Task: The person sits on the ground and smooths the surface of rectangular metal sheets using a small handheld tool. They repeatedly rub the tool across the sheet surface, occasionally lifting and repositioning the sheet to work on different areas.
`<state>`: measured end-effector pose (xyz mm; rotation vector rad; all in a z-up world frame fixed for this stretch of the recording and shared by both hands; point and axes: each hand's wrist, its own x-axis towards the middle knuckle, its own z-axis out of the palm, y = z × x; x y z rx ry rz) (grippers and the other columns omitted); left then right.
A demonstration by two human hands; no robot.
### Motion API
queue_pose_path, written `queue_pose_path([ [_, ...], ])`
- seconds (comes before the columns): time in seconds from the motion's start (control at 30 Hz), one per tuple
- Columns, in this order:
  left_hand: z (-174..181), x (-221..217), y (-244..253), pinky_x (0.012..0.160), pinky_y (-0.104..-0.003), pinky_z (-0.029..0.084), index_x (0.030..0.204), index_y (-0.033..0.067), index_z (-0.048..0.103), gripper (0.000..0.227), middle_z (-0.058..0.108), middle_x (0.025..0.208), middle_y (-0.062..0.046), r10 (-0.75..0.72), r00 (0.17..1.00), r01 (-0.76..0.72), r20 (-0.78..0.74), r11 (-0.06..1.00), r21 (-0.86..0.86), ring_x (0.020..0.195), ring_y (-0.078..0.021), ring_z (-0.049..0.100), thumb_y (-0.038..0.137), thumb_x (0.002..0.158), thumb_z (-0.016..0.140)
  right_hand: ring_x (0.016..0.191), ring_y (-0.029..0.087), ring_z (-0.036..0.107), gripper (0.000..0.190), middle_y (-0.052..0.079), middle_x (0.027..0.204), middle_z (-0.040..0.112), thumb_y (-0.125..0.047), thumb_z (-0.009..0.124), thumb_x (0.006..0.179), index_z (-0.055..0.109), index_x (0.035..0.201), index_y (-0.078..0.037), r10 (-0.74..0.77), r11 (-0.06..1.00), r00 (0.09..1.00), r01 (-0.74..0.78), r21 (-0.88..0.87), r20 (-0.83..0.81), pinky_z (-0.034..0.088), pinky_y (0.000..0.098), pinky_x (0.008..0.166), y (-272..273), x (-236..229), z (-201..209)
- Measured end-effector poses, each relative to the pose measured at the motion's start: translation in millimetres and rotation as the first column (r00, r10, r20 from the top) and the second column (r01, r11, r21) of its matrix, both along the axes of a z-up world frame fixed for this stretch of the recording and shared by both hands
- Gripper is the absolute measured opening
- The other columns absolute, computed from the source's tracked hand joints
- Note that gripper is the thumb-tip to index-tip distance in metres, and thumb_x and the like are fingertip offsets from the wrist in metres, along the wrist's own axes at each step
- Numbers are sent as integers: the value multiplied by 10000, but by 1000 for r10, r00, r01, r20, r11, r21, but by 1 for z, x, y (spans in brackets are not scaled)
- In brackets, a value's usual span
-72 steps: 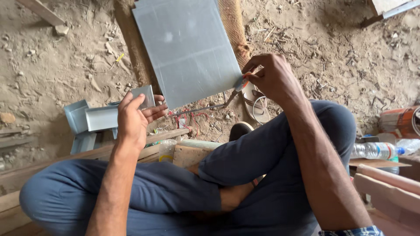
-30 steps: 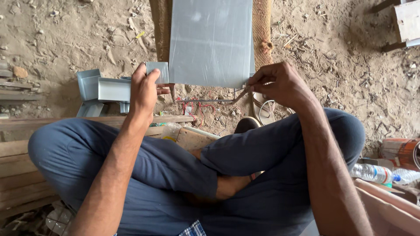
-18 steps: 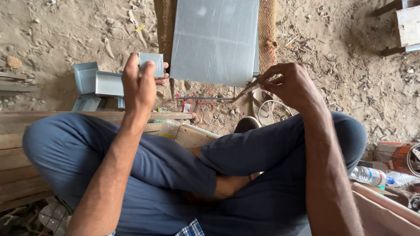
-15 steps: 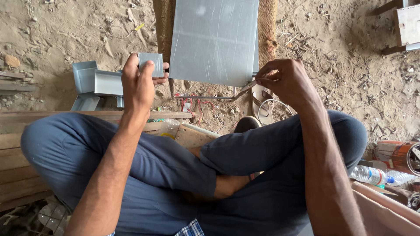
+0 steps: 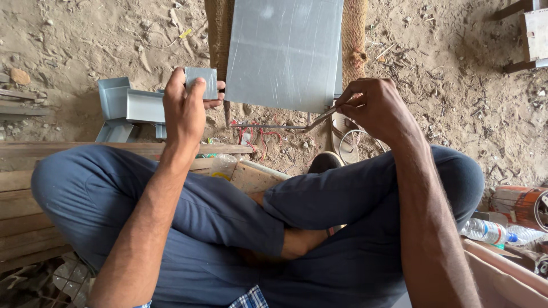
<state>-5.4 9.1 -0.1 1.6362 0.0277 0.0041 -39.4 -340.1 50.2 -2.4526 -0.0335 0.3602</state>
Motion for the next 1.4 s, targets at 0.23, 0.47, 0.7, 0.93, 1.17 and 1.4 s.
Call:
queue_pose_path([
  [0.23,2,1,0,667,-287,676,1088,-10,554,176,770,994,-204,-9,1000,8,-18,1000,-20,814,-208,789,88,1052,413,902,250,790,148,153,1005,782,-23,750,868,755,1014,0,79,994,995,-83,76,58,674,368,702,8,-1,1],
  [0.47,3,0,-1,663,-291,675,1070,-15,563,184,775,995,-202,-12,999,11,-38,1000,-12,812,-205,789,97,1039,420,847,250,798,128,151,969,771,-64,758,918,745,1020,11,-10,1000,999,11,-15,39,662,357,677,12,-2,11],
  [0.7,5,-1,-3,673,-294,668,1093,-6,573,202,773,1001,-201,-23,999,22,-44,1000,-11,820,-207,782,112,1036,420,892,261,787,121,176,968,780,-77,777,897,760,985,3,11,1000,991,-13,12,130,657,361,722,9,-1,9],
  [0.93,5,0,-3,661,-288,659,1083,17,571,186,779,1003,-184,-15,998,15,-68,1000,9,820,-192,782,117,1033,423,900,270,786,109,169,995,779,-56,770,892,759,987,-4,-14,1000,995,17,-26,97,650,384,740,8,-1,10],
  [1.17,4,1,-4,653,-283,658,1062,17,559,166,777,996,-183,-31,998,31,-52,1000,-6,811,-189,783,123,1047,431,884,261,785,116,162,970,767,-48,763,891,754,997,0,5,998,990,3,-55,138,650,378,709,8,-2,12],
  [1.4,3,0,-4,642,-278,650,1091,13,562,172,773,1003,-179,-33,997,32,-68,999,-20,804,-187,778,118,1047,432,885,270,787,125,186,975,777,-58,760,904,755,1017,-7,-11,998,997,16,-63,79,648,393,729,3,0,5],
])
